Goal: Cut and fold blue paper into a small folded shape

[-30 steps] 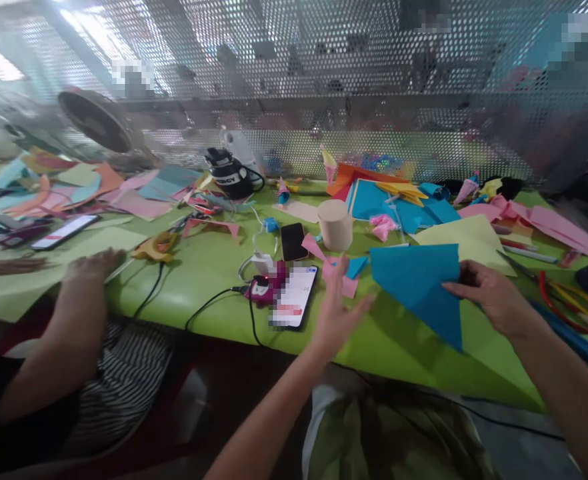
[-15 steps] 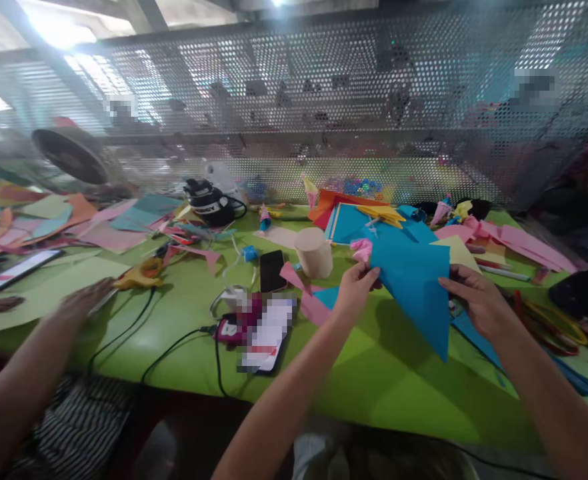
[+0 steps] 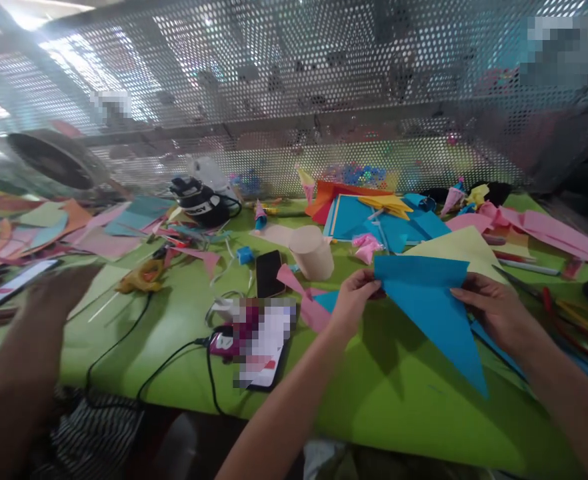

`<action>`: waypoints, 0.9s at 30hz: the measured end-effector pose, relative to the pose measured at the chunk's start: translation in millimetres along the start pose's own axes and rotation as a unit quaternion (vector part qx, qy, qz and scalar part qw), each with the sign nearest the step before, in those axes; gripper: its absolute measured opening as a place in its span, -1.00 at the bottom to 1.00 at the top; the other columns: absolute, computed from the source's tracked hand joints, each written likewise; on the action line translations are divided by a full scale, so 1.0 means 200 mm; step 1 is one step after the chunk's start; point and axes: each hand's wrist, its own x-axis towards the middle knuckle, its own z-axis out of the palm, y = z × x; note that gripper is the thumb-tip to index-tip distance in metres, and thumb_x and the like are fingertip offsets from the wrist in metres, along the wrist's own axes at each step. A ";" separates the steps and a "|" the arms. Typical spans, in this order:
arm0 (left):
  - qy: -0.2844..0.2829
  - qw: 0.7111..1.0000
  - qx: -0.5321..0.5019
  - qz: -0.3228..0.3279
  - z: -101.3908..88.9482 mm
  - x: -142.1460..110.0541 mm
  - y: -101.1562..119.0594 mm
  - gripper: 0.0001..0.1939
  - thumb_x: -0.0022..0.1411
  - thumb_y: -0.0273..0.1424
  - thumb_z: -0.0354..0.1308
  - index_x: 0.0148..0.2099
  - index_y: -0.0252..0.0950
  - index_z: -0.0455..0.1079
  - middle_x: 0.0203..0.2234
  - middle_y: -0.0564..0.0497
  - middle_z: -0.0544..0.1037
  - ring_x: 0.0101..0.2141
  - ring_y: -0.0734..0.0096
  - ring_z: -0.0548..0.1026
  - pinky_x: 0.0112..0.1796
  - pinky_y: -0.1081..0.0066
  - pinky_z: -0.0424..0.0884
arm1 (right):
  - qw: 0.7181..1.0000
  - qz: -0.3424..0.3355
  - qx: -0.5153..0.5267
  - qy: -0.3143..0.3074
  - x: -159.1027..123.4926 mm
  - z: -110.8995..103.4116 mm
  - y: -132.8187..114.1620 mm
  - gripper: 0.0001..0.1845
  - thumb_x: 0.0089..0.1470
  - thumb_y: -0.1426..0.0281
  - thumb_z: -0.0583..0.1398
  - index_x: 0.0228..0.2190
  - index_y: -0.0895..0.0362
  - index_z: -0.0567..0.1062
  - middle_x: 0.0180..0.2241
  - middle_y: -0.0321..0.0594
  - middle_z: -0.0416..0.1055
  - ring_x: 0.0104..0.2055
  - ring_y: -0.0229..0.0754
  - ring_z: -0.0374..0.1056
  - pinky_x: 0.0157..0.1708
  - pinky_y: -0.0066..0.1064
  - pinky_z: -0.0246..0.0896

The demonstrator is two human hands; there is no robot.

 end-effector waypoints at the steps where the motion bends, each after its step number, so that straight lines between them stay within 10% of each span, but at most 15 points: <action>1: -0.001 1.000 -0.006 -0.001 0.00 0.00 0.00 -0.81 0.04 -0.38 0.36 -0.26 -0.31 0.50 -0.44 0.06 0.54 -0.43 0.48 0.49 -0.26 0.43 0.43 | 1.000 0.000 0.005 0.004 0.00 0.00 0.00 -0.69 -0.09 0.36 0.49 -0.23 0.02 0.69 -0.30 -0.22 0.68 -0.32 -0.12 0.57 -0.21 -0.32 0.52; 16: -0.031 0.999 -0.026 -0.013 0.00 -0.02 0.05 -0.84 0.00 -0.55 0.27 -0.29 -0.33 0.53 -0.41 0.03 0.55 -0.40 0.49 0.49 -0.27 0.47 0.41 | 0.999 0.016 -0.015 0.023 -0.03 0.00 -0.04 -0.82 -0.13 0.28 0.44 -0.39 0.04 0.66 -0.53 -0.32 0.54 -0.56 -0.23 0.40 -0.53 -0.44 0.32; 27: -0.004 0.997 0.070 0.045 -0.03 0.00 0.01 -0.75 0.05 -0.34 0.42 -0.28 -0.32 0.45 -0.45 0.07 0.51 -0.43 0.53 0.43 -0.34 0.47 0.31 | 0.999 -0.012 -0.036 0.022 -0.01 0.00 -0.01 -0.66 -0.28 0.39 0.51 -0.33 -0.01 0.69 -0.34 -0.24 0.64 -0.30 -0.08 0.52 -0.23 -0.30 0.46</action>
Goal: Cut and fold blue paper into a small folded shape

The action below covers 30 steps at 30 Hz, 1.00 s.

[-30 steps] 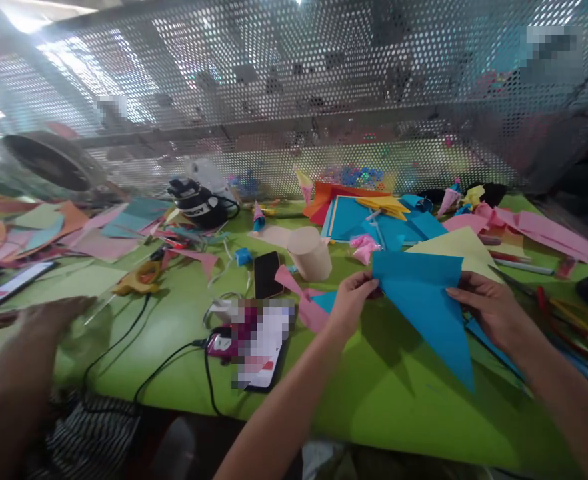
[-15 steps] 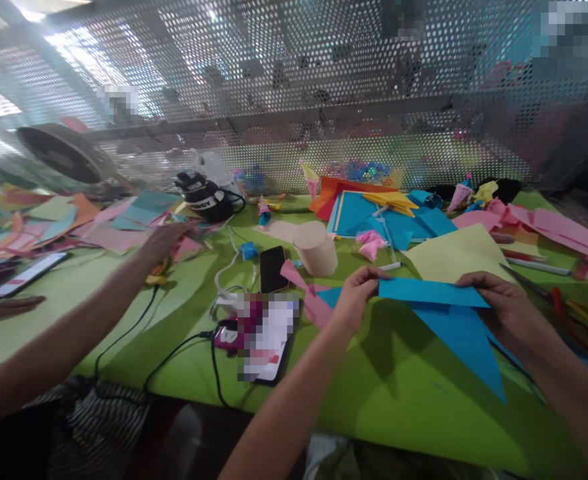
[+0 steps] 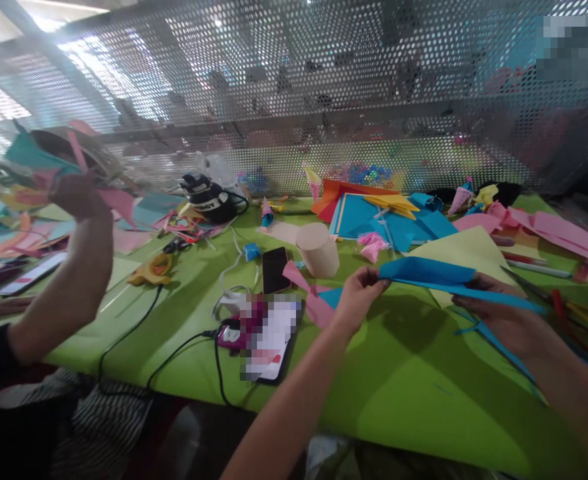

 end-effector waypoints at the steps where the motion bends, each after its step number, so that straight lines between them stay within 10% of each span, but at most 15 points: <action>1: -0.002 1.000 -0.002 -0.004 0.00 0.00 0.00 -0.72 0.04 -0.32 0.44 -0.28 -0.32 0.44 -0.44 0.07 0.51 -0.42 0.52 0.44 -0.34 0.47 0.31 | 1.000 -0.020 -0.013 0.010 0.00 0.00 0.01 -0.66 -0.28 0.37 0.53 -0.34 -0.01 0.68 -0.31 -0.25 0.63 -0.24 -0.07 0.51 -0.16 -0.30 0.46; 13: -0.045 0.977 -0.195 -0.068 0.08 -0.05 -0.02 -0.55 0.11 -0.09 0.43 -0.16 -0.33 0.49 -0.22 -0.13 0.64 -0.16 0.21 0.63 -0.15 0.31 0.49 | 0.975 -0.139 -0.155 0.082 -0.05 0.07 0.11 -0.77 -0.05 0.17 0.45 -0.32 -0.09 0.60 -0.36 -0.31 0.57 -0.26 -0.02 0.49 -0.19 -0.16 0.41; 19: -0.091 0.959 -0.239 -0.121 0.04 -0.04 0.01 -0.49 0.14 0.01 0.34 -0.07 -0.31 0.49 -0.24 -0.12 0.62 -0.28 0.27 0.60 -0.26 0.31 0.51 | 0.824 -0.412 -0.382 0.073 -0.15 0.04 0.06 -0.79 0.17 0.36 0.28 -0.18 -0.17 0.63 -0.16 -0.23 0.60 -0.07 0.09 0.51 0.01 -0.02 0.35; 24: -0.007 0.981 -0.151 -0.123 0.05 -0.04 -0.01 -0.71 0.04 -0.36 0.39 -0.16 -0.31 0.54 -0.36 -0.07 0.61 -0.42 0.38 0.52 -0.34 0.37 0.46 | 0.745 -0.459 -0.483 -0.012 -0.16 0.07 0.07 -0.70 0.15 0.44 0.25 -0.14 -0.18 0.63 -0.05 -0.21 0.61 -0.02 0.07 0.52 0.01 -0.05 0.38; 27: 0.010 0.991 -0.076 -0.107 0.06 -0.03 -0.02 -0.80 0.06 -0.40 0.32 -0.21 -0.32 0.58 -0.40 -0.08 0.63 -0.41 0.32 0.52 -0.30 0.33 0.44 | 0.766 -0.384 -0.503 -0.112 -0.16 0.11 0.05 -0.67 0.11 0.40 0.25 -0.09 -0.16 0.60 0.09 -0.19 0.53 0.10 0.12 0.45 -0.01 -0.05 0.40; 30: -0.023 0.998 0.004 -0.052 0.05 -0.03 -0.02 -0.80 0.13 -0.39 0.27 -0.17 -0.29 0.59 -0.33 -0.07 0.65 -0.30 0.23 0.55 -0.20 0.28 0.44 | 0.850 -0.263 -0.414 -0.193 -0.16 0.12 0.02 -0.66 0.16 0.32 0.21 -0.02 -0.14 0.55 0.22 -0.18 0.39 0.23 0.15 0.33 0.07 -0.06 0.36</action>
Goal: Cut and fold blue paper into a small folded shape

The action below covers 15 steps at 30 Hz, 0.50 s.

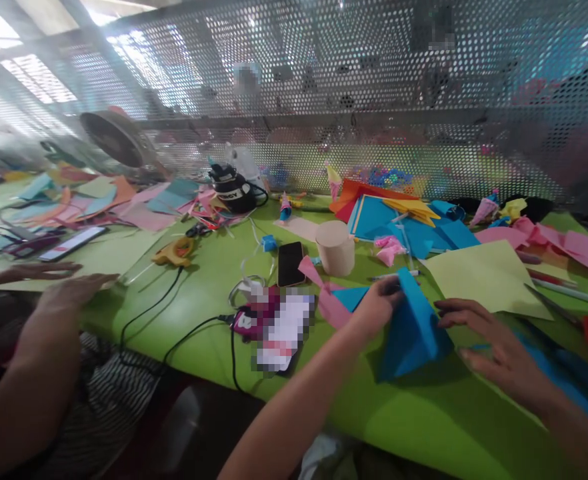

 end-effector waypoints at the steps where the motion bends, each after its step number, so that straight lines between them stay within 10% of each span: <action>1: -0.022 0.999 0.037 0.028 0.00 0.00 0.00 -0.80 0.15 -0.40 0.25 -0.15 -0.27 0.60 -0.28 -0.07 0.66 -0.25 0.20 0.55 -0.16 0.26 0.43 | 0.997 0.033 0.063 0.002 0.00 0.00 0.01 -0.68 0.19 0.28 0.20 -0.02 -0.13 0.54 0.21 -0.18 0.40 0.22 0.14 0.33 0.08 -0.08 0.35; 7: -0.150 0.958 0.224 0.100 0.03 -0.03 -0.04 -0.83 0.23 -0.37 0.18 -0.15 -0.23 0.55 -0.31 -0.04 0.62 -0.29 0.22 0.50 -0.23 0.35 0.36 | 0.917 0.234 0.310 0.091 0.02 0.05 0.11 -0.64 0.12 0.13 0.33 -0.04 -0.10 0.55 -0.13 -0.22 0.59 -0.11 0.01 0.48 -0.16 -0.24 0.40; 15: -0.169 0.934 0.292 0.113 0.05 -0.07 -0.02 -0.82 0.29 -0.32 0.16 -0.38 -0.24 0.41 -0.53 0.08 0.42 -0.47 0.37 0.34 -0.41 0.40 0.15 | 0.892 0.250 0.373 0.053 0.06 0.07 0.08 -0.54 0.06 0.11 0.39 -0.02 -0.03 0.56 -0.18 -0.20 0.56 -0.22 -0.10 0.47 -0.25 -0.33 0.34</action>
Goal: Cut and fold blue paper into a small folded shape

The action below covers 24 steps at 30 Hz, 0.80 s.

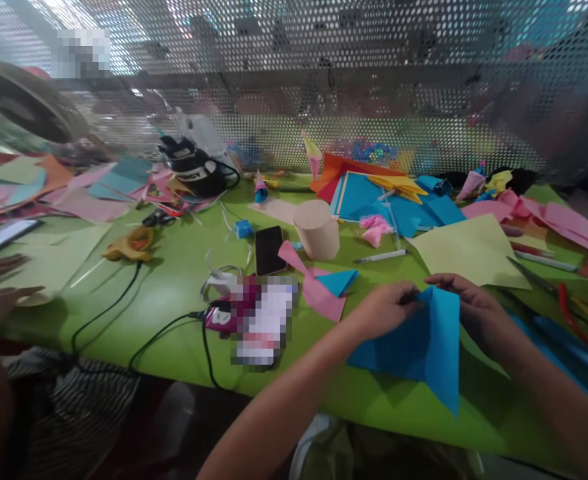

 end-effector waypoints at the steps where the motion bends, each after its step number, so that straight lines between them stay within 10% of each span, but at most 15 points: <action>1: -0.002 1.000 0.002 0.003 0.00 -0.01 0.00 -0.82 0.29 -0.33 0.16 -0.38 -0.24 0.40 -0.53 0.08 0.41 -0.47 0.37 0.33 -0.41 0.39 0.15 | 1.000 0.001 -0.001 0.000 0.00 0.00 0.00 -0.55 0.06 0.11 0.39 -0.03 -0.03 0.56 -0.19 -0.21 0.55 -0.22 -0.11 0.46 -0.25 -0.33 0.33; 14: -0.020 0.997 0.071 0.006 -0.01 -0.07 0.09 -0.95 0.12 -0.46 0.22 -0.31 -0.23 0.44 -0.46 0.00 0.53 -0.44 0.27 0.42 -0.40 0.37 0.17 | 0.999 -0.006 -0.033 0.018 0.01 0.07 -0.01 -0.73 -0.01 0.18 0.46 -0.39 0.05 0.56 -0.44 -0.34 0.46 -0.35 -0.24 0.33 -0.31 -0.41 0.23; 24: -0.030 0.982 0.184 -0.043 -0.13 -0.06 0.08 -0.71 0.06 -0.49 0.24 -0.12 -0.22 0.54 -0.31 -0.04 0.63 -0.30 0.14 0.55 -0.29 0.32 0.36 | 0.969 -0.110 0.118 0.188 0.01 -0.06 -0.05 -0.77 -0.09 0.35 0.48 -0.39 0.09 0.56 -0.52 -0.40 0.40 -0.50 -0.33 0.29 -0.50 -0.52 0.23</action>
